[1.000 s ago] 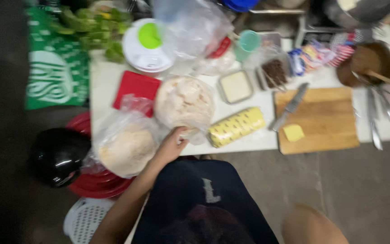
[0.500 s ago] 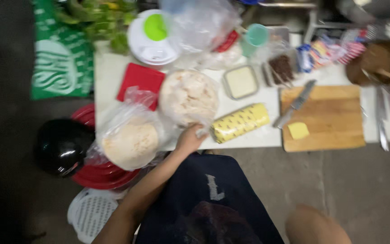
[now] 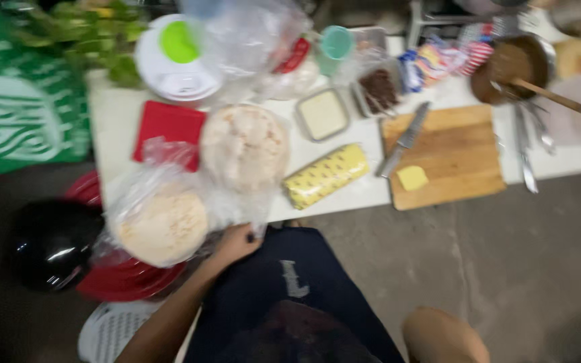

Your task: The person slices a block of cheese into thin strips and arranges them on a round food item topped with a brown filling. They then place a flatbread on top of the assembled item.

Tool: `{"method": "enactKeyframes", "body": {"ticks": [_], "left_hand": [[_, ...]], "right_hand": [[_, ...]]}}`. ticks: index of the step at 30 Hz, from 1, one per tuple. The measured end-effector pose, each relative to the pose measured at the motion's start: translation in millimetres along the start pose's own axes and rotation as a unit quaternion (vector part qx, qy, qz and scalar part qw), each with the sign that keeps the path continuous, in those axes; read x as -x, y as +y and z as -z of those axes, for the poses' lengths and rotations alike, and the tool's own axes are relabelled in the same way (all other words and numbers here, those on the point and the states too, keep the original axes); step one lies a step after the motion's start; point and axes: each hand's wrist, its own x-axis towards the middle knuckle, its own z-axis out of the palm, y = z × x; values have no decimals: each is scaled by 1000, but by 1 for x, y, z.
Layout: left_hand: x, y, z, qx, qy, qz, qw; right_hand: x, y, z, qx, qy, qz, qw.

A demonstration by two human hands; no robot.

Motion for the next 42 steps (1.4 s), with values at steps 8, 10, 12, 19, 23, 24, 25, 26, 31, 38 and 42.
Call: {"method": "enactKeyframes", "body": {"ticks": [8, 10, 12, 19, 23, 24, 25, 26, 31, 38, 42], "left_hand": [[9, 32, 38, 47, -44, -65, 996], [12, 41, 48, 64, -40, -88, 993], [16, 47, 55, 68, -24, -105, 992], [29, 39, 46, 37, 13, -84, 996], [32, 36, 28, -58, -6, -8, 998], [35, 37, 22, -54, -3, 6, 999], [37, 37, 16, -49, 1, 20, 999], [39, 37, 11, -44, 5, 34, 998], [46, 32, -14, -26, 51, 95, 994], [52, 27, -38, -25, 148, 148, 978], [54, 34, -46, -42, 151, 122, 980]], "right_hand": [[-31, 99, -62, 100, 118, -190, 970], [-28, 124, -70, 105, 84, -295, 946], [-19, 144, -78, 96, 94, -333, 933], [5, 190, -103, 64, 124, -444, 885], [7, 200, -107, 66, 107, -429, 895], [8, 201, -107, 70, 93, -420, 900], [8, 203, -106, 74, 80, -411, 905], [9, 205, -106, 74, 75, -396, 912], [18, 219, -101, 59, 7, -378, 924], [54, 255, -108, 39, -70, -383, 920], [69, 273, -108, 63, -77, -379, 920]]}}
